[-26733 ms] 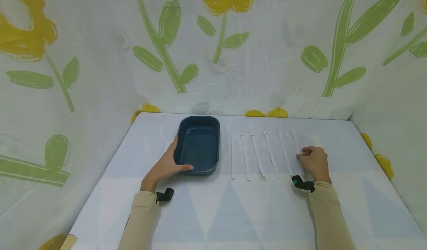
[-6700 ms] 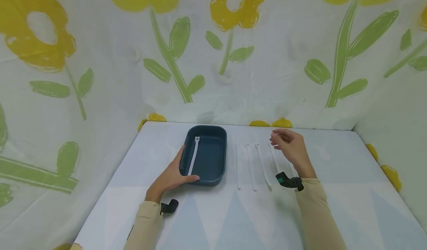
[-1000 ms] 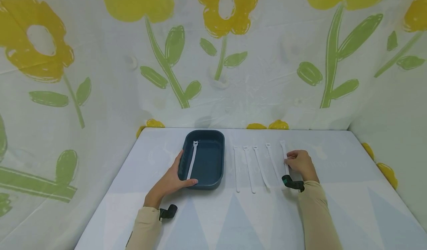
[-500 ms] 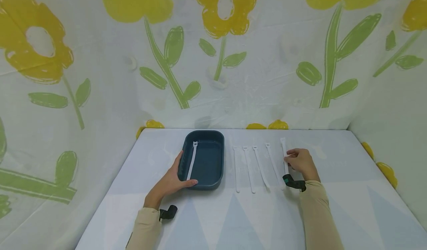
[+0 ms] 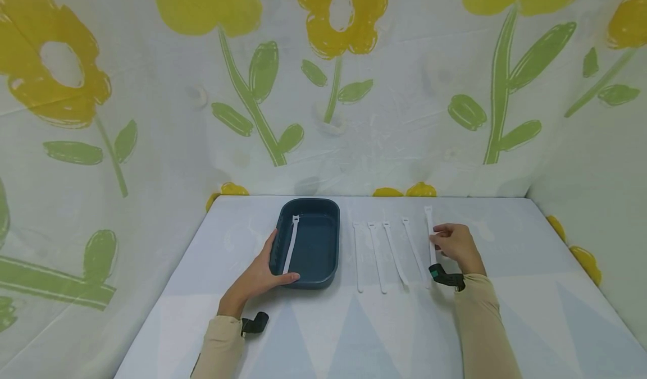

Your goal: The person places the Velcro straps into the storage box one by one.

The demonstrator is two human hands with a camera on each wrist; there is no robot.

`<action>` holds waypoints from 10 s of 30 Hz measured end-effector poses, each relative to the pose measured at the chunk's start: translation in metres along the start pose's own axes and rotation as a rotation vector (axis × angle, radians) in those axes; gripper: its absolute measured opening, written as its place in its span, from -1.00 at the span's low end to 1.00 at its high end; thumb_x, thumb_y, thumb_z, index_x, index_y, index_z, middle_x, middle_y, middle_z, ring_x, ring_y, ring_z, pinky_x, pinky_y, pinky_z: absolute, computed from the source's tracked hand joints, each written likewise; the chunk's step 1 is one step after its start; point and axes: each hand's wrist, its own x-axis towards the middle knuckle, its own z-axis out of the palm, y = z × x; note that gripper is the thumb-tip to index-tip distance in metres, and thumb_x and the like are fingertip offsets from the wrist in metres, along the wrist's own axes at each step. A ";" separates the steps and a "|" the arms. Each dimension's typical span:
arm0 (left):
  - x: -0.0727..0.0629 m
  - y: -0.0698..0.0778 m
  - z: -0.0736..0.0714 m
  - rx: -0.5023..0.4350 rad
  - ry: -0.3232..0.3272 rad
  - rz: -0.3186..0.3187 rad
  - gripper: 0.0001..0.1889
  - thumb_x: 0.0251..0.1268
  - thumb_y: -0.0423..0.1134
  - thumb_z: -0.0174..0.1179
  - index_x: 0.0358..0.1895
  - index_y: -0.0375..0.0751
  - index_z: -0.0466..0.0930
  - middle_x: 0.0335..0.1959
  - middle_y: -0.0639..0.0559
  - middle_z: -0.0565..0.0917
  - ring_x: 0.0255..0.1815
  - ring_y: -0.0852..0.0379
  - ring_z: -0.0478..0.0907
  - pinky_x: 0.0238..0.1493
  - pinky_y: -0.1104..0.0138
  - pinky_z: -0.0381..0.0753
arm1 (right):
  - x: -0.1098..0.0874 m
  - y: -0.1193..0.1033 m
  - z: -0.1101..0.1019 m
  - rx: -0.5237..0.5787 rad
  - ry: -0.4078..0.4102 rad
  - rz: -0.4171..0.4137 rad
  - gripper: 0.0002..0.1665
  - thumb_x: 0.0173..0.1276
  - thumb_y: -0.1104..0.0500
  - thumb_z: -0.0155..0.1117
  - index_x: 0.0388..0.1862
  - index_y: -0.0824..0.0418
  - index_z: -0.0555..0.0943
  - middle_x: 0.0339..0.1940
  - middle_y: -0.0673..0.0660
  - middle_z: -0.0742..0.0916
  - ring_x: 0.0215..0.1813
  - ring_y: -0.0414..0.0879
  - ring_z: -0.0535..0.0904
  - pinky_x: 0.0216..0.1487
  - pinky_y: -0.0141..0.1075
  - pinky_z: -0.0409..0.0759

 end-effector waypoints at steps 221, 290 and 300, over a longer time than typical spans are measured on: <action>0.001 0.001 -0.002 -0.067 0.004 0.019 0.36 0.03 0.29 0.50 0.71 0.16 -0.38 0.69 -0.19 0.07 0.56 -0.19 0.24 0.57 -0.22 0.24 | 0.016 -0.178 0.211 0.438 -0.430 -0.069 -0.68 0.40 0.39 0.34 0.11 0.43 0.63 -0.16 0.30 0.79 -0.41 -0.13 0.75 -0.24 -0.22 0.82; -0.001 0.002 -0.004 -0.044 0.020 0.024 0.33 0.07 0.20 0.52 0.70 0.23 -0.39 0.73 -0.13 -0.02 0.63 -0.20 0.17 0.59 -0.24 0.20 | 0.012 -0.173 0.234 0.334 -0.418 -0.005 -0.77 0.35 0.42 0.35 -0.02 0.43 0.64 -0.23 0.34 0.83 -0.37 -0.05 0.81 -0.24 -0.22 0.82; 0.000 0.001 -0.003 -0.046 0.008 0.032 0.37 0.03 0.31 0.50 0.70 0.21 -0.41 0.73 -0.13 -0.04 0.66 -0.22 0.13 0.60 -0.24 0.18 | 0.015 -0.174 0.232 0.348 -0.426 0.000 -0.75 0.39 0.37 0.33 0.02 0.42 0.63 -0.26 0.23 0.78 -0.38 -0.09 0.76 -0.23 -0.26 0.81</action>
